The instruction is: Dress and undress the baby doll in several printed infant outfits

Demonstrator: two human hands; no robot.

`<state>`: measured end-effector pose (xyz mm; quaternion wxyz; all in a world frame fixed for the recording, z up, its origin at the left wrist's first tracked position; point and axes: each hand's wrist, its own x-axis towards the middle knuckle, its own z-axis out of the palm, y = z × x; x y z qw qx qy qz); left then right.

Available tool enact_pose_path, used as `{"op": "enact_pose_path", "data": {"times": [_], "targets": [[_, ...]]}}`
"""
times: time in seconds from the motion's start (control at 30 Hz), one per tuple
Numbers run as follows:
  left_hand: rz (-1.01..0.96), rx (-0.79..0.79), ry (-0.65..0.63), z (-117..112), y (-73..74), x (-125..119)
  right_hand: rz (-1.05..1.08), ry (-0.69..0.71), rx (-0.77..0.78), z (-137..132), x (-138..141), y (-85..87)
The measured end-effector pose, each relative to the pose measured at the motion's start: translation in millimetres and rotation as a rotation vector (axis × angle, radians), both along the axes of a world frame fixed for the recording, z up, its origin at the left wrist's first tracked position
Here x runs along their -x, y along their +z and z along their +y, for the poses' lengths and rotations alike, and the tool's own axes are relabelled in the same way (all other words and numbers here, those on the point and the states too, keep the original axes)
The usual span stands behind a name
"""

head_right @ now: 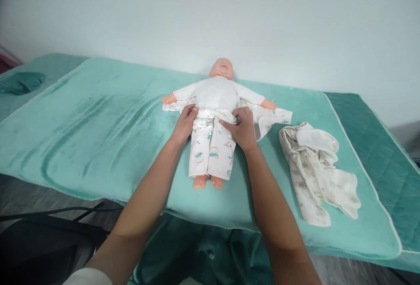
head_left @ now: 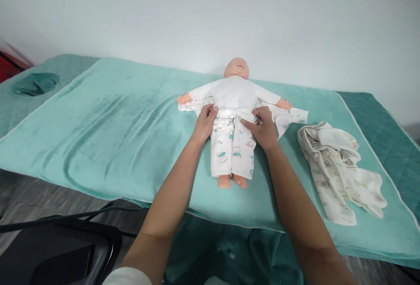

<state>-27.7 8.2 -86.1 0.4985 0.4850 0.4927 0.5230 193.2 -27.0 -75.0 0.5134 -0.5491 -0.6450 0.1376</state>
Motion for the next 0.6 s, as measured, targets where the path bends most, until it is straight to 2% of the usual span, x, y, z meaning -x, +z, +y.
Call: {"op": "enact_pose_path", "data": {"times": [0.17,0.23,0.3,0.4,0.5,0.6], "targets": [[-0.047,0.029,-0.048,-2.2,1.0,1.3,-0.145,-0.059,-0.14,-20.4,0.2,9.1],[-0.094,0.045,-0.053,-0.7,2.1,1.1,-0.107,-0.019,-0.074,-29.2,1.8,12.5],[-0.195,0.064,-0.08,3.0,4.1,0.0,0.002,0.02,0.083,-32.5,2.7,13.1],[-0.369,0.102,-0.129,9.7,7.5,-2.6,0.249,-0.04,0.265,-25.3,1.6,7.8],[-0.467,0.127,-0.142,14.0,9.4,-4.3,0.392,-0.141,0.304,-11.2,-1.5,-1.9],[-0.534,0.121,-0.172,15.2,10.4,-4.5,0.394,-0.149,0.281,1.4,-4.0,-10.2]]}}
